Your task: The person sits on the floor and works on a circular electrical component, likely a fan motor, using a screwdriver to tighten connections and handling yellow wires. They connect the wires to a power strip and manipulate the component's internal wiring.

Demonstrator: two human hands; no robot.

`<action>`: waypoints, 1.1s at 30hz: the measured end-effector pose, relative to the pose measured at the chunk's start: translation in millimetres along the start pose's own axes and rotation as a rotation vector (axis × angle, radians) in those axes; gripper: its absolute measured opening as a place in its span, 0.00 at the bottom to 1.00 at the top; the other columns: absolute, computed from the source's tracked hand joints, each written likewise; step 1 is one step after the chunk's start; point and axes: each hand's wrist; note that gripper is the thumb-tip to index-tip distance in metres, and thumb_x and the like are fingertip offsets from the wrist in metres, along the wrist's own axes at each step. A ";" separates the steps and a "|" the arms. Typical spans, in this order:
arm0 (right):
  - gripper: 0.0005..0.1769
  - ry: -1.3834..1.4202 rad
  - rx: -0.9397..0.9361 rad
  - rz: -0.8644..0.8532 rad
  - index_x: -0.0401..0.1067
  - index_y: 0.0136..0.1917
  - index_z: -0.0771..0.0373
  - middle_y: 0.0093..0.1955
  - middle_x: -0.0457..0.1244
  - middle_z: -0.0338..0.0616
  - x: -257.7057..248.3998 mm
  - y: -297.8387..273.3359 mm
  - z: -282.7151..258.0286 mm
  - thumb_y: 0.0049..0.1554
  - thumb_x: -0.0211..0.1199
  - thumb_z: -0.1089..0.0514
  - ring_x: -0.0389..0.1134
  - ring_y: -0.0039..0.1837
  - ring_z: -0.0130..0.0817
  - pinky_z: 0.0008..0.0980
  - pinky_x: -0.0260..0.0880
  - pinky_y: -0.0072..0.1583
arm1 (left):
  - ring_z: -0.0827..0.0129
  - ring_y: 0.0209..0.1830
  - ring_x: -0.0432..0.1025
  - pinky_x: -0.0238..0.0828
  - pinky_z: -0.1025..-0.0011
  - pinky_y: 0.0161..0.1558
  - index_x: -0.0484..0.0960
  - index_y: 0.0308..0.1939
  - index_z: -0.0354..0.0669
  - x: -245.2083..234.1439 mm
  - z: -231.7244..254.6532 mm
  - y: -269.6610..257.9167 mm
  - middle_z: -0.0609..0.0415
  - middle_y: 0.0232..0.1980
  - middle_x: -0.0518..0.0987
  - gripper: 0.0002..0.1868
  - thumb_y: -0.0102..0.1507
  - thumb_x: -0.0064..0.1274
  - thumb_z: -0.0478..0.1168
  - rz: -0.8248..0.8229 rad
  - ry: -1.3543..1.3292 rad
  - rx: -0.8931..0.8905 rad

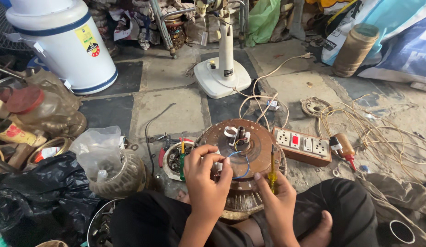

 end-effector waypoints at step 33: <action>0.18 -1.284 0.340 -0.185 0.82 0.49 0.65 0.34 0.71 0.54 -164.2 92.2 33.8 0.59 0.68 0.46 0.73 0.37 0.40 0.36 0.71 0.46 | 0.63 0.51 0.72 0.71 0.68 0.53 0.82 0.39 0.32 10.2 -16.7 -5.1 0.50 0.53 0.76 0.10 0.68 0.49 0.36 0.090 -0.243 -0.266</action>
Point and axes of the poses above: each hand's wrist, its own y-axis towards the middle knuckle, its own x-axis out of the palm, z = x × y
